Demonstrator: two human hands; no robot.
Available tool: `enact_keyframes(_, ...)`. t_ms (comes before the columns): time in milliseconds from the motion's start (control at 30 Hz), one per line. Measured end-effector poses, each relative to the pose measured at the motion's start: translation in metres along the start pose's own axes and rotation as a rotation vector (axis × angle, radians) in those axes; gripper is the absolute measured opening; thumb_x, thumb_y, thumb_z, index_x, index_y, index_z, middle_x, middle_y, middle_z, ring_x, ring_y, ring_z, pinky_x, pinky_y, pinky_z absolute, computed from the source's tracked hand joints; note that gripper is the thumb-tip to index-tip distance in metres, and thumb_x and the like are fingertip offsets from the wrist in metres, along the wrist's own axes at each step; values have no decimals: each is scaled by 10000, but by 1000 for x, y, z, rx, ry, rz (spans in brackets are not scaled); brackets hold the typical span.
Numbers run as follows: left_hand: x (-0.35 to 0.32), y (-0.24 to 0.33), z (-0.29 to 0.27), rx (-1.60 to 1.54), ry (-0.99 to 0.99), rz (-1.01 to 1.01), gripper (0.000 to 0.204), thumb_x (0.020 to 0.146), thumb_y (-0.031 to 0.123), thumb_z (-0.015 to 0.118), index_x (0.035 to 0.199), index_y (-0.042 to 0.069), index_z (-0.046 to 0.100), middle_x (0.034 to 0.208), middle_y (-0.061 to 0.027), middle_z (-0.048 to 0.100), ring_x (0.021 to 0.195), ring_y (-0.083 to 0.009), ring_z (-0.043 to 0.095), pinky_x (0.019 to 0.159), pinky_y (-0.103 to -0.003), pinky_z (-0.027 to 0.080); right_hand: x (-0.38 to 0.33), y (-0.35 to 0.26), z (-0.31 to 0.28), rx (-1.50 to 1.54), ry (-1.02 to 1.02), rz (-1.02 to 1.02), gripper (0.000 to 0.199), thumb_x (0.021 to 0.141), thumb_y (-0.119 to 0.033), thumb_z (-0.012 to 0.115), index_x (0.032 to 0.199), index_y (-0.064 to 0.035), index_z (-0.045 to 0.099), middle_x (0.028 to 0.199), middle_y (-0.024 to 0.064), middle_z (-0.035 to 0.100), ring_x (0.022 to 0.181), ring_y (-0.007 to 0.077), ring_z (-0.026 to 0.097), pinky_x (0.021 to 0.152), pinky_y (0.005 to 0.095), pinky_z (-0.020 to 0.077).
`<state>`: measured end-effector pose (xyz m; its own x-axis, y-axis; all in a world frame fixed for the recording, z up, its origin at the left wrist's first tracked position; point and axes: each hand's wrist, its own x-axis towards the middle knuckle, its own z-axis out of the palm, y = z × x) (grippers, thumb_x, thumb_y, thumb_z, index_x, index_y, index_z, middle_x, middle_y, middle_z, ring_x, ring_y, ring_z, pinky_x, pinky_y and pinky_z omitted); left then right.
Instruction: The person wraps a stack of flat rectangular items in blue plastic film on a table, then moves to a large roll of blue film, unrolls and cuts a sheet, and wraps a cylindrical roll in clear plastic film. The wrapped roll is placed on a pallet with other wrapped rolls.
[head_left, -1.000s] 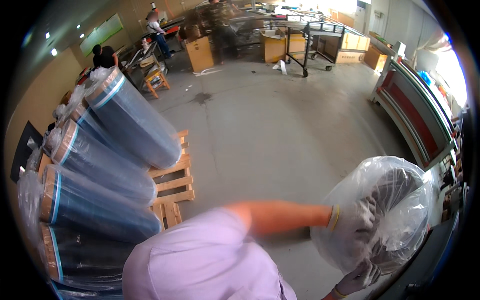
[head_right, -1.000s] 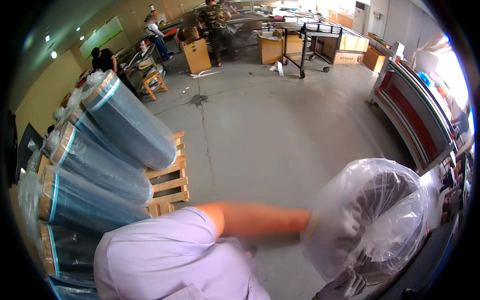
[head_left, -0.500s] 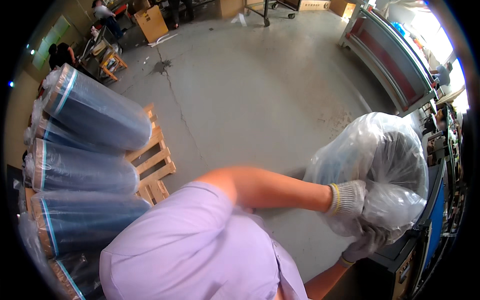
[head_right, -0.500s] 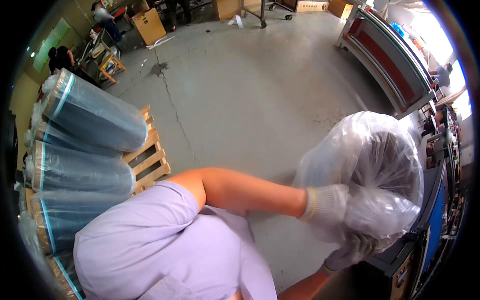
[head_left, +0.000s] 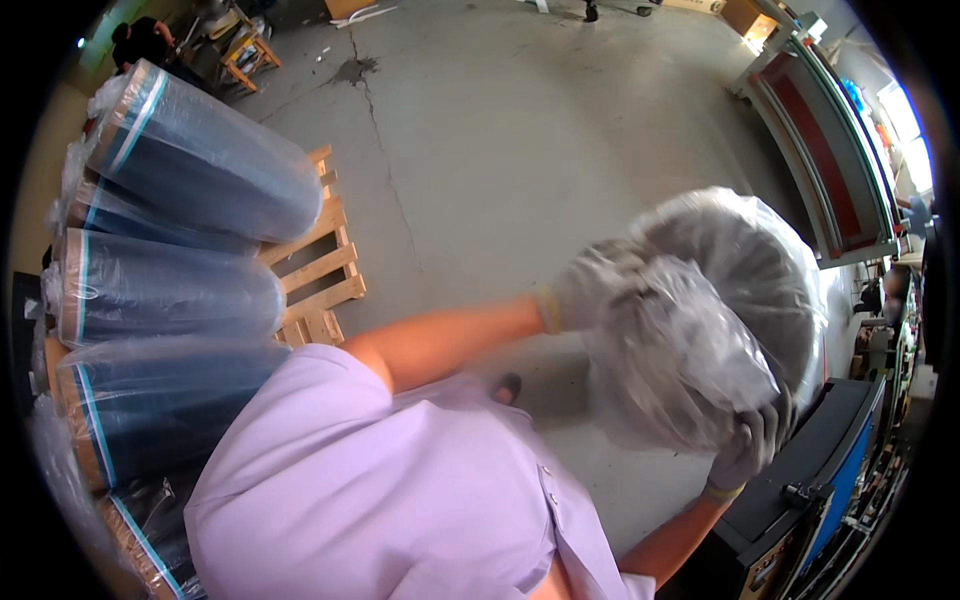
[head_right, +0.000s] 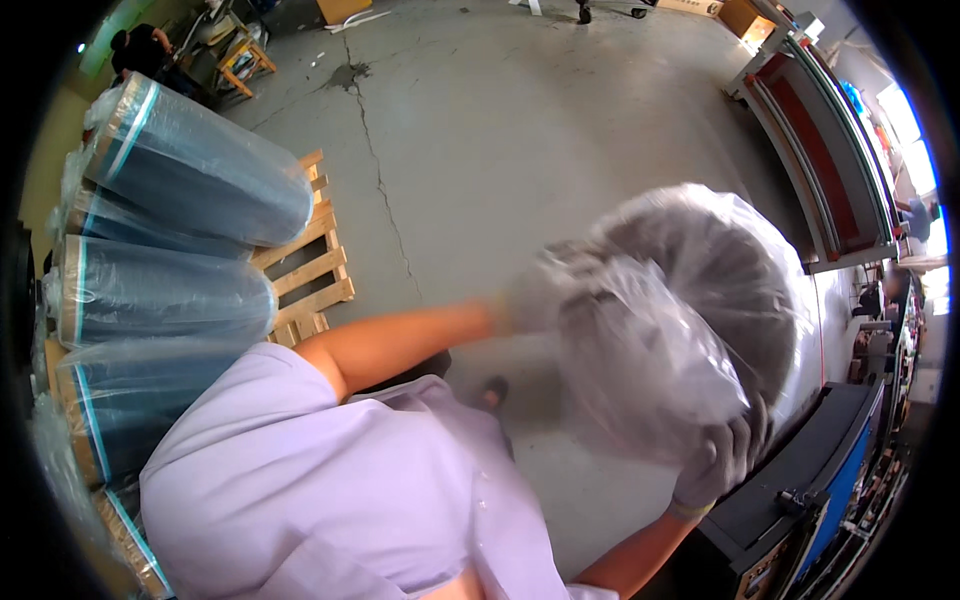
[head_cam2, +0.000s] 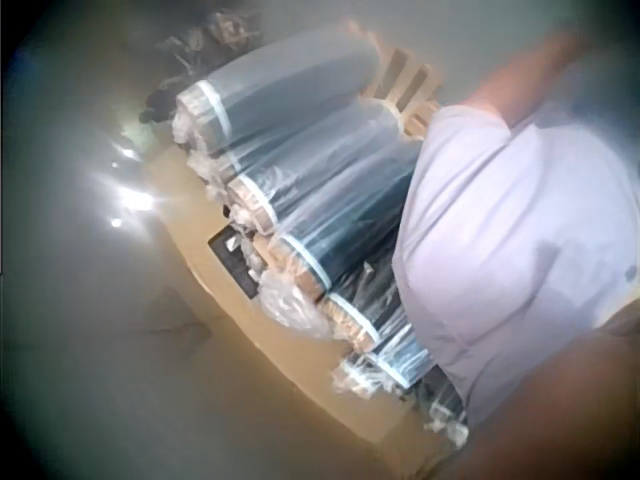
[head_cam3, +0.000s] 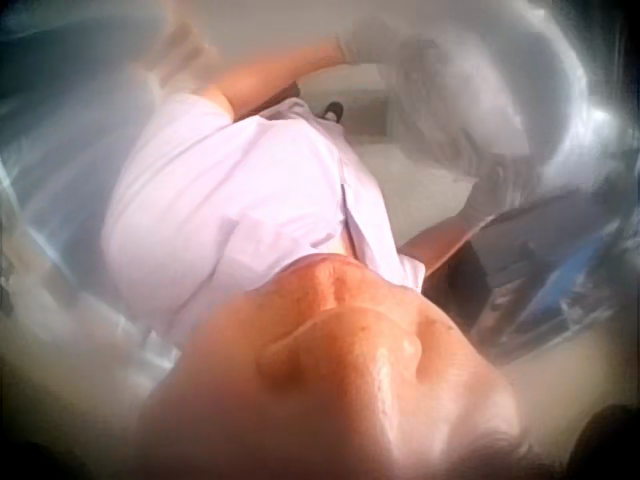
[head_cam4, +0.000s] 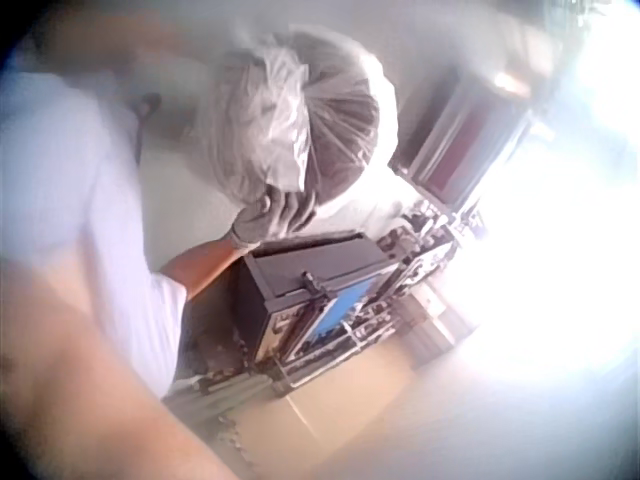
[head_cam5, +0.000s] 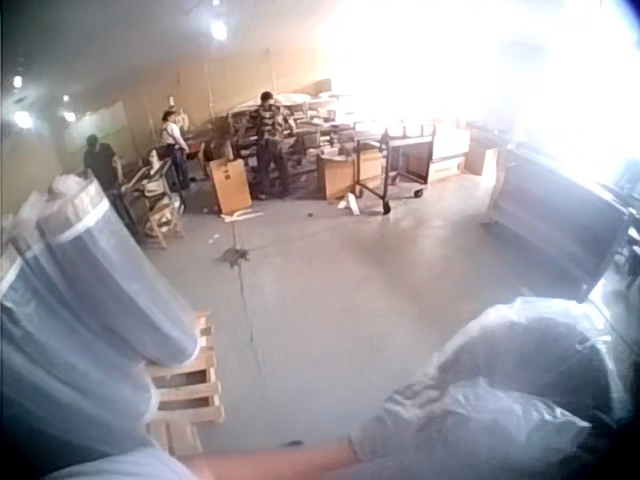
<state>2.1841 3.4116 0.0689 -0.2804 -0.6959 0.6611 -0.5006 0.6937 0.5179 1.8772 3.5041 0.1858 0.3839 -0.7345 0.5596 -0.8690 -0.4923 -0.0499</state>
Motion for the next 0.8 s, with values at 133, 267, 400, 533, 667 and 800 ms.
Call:
enact_keyframes(133, -79, -64, -61, 189, 101, -382, 334, 823, 212, 644, 1124, 68, 632, 1195, -134, 625, 1067, -338, 600, 938, -422, 464, 107, -49, 81, 200, -258, -327, 100, 708, -117, 660, 724, -32, 610, 767, 127, 547, 889, 368, 581, 949, 513, 434)
enact_keyframes(267, -186, -106, -154, 351, -107, -953, 363, 881, 270, 613, 1176, 57, 606, 1251, -171, 602, 1062, -348, 604, 948, -429, 458, 183, -111, 199, 321, -408, -628, 149, 788, -182, 689, 685, -95, 625, 678, 74, 547, 711, 275, 544, 737, 421, 438)
enact_keyframes(400, -393, -132, -235, 706, -139, -1394, 419, 912, 337, 551, 1197, 33, 597, 1196, -217, 606, 1128, -387, 548, 965, -476, 419, 220, -183, 328, 425, -407, -790, 131, 804, -205, 650, 709, -115, 641, 713, 81, 594, 759, 274, 594, 747, 427, 452)
enact_keyframes(533, -526, -77, -302, 502, -162, -1888, 501, 929, 418, 495, 1130, -25, 613, 1157, -290, 600, 1101, -455, 543, 926, -481, 427, 221, -242, 458, 331, -635, -755, 159, 829, -226, 605, 786, -88, 671, 846, 112, 641, 932, 289, 609, 865, 431, 452)
enact_keyframes(667, -603, -23, -277, 177, 451, -2480, 532, 883, 385, 597, 1131, -85, 590, 1073, -340, 629, 1049, -431, 618, 889, -465, 471, 214, -293, 486, 277, -815, -289, 284, 895, -309, 599, 1065, -86, 639, 1064, 106, 639, 1027, 272, 607, 908, 409, 458)
enact_keyframes(800, -589, -53, -243, 525, -454, -2162, 578, 857, 483, 580, 1029, -66, 639, 1096, -313, 631, 1086, -440, 593, 905, -467, 472, 108, -249, 521, 251, -1076, 111, 165, 849, -156, 595, 968, -51, 644, 973, 195, 673, 953, 352, 660, 832, 442, 518)
